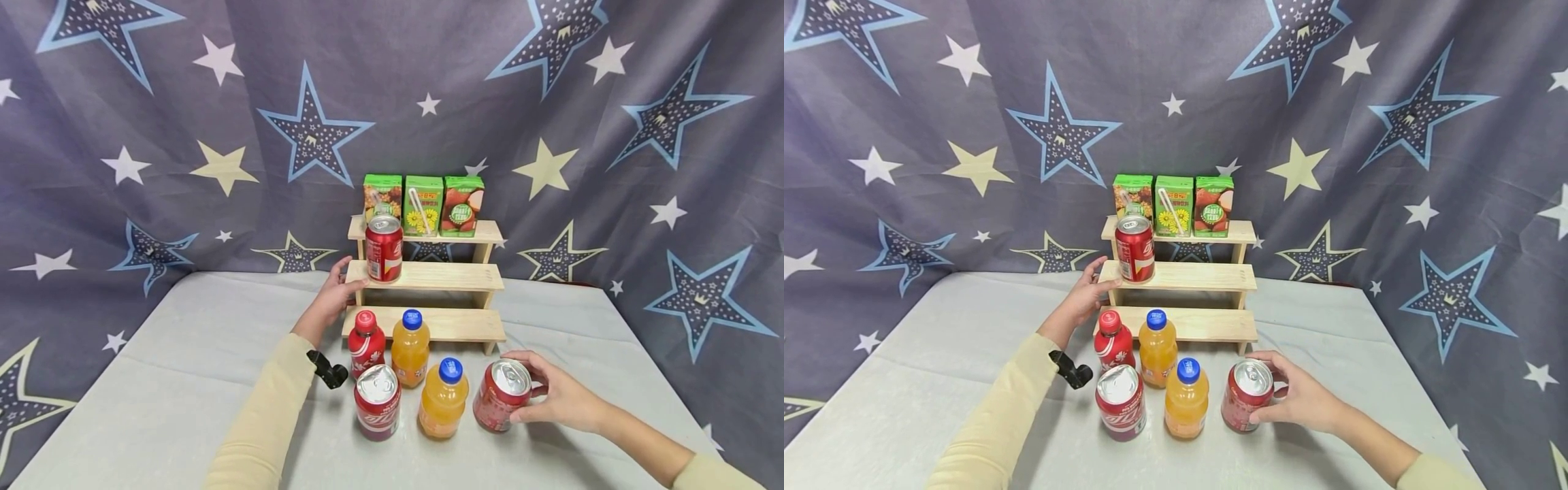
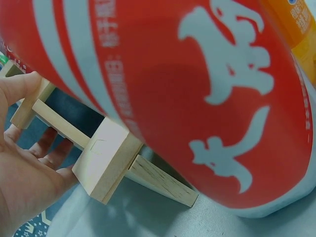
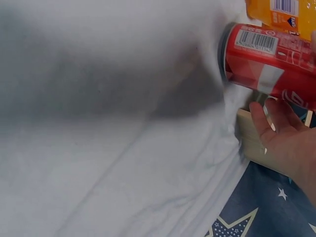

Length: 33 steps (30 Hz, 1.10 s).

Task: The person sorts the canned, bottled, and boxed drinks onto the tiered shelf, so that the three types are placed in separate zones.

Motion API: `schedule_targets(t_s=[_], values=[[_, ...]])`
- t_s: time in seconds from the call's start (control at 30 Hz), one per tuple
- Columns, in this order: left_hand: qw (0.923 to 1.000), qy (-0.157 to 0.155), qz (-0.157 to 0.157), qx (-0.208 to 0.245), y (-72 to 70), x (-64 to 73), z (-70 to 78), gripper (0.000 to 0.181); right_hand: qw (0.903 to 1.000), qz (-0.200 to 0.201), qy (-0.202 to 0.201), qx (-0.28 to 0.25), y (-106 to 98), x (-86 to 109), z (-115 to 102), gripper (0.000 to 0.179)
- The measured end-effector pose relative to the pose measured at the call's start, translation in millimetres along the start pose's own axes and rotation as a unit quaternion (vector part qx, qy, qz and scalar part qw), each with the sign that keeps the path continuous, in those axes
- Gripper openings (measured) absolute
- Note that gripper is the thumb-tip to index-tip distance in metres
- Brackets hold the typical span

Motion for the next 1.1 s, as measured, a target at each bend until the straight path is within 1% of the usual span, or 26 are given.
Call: schedule_targets(t_s=[0.07, 0.27, 0.53, 0.63, 0.8, 1.1], values=[[1.0000, 0.000, 0.001, 0.000, -0.3, 0.4, 0.4, 0.076, 0.9999, 0.008, 0.006, -0.002, 2, -0.3, 2, 0.077], [1.0000, -0.001, 0.003, -0.002, -0.8, 0.2, 0.1, 0.077, 0.9987, 0.031, 0.041, 0.006, 5, -2.0, 5, 0.077], [1.0000, -0.001, 0.005, -0.001, -1.8, -0.9, -0.9, 0.077, 0.9968, 0.044, 0.067, 0.006, 6, -0.5, 6, 0.075], [1.0000, 0.002, 0.004, 0.001, -1.5, -1.0, -0.6, 0.077, 0.9963, 0.050, 0.070, 0.006, 6, 0.1, 6, 0.075], [1.0000, 0.005, 0.003, 0.002, -0.6, -0.1, 0.6, 0.077, 0.9951, 0.073, 0.066, 0.012, 3, 1.1, 5, 0.073], [1.0000, 0.004, 0.002, 0.000, -0.7, 0.0, 0.4, 0.077, 0.9912, 0.107, 0.070, 0.035, -11, 1.6, 1, 0.072]])
Point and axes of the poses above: each hand's wrist, its own x-axis away from the middle knuckle, its own y-axis out of the palm, z = x × y, the point moved 8 cm from there along -x, towards the middle knuckle, and after that the axes turned 14 degrees about x, right-handed, at the moved point
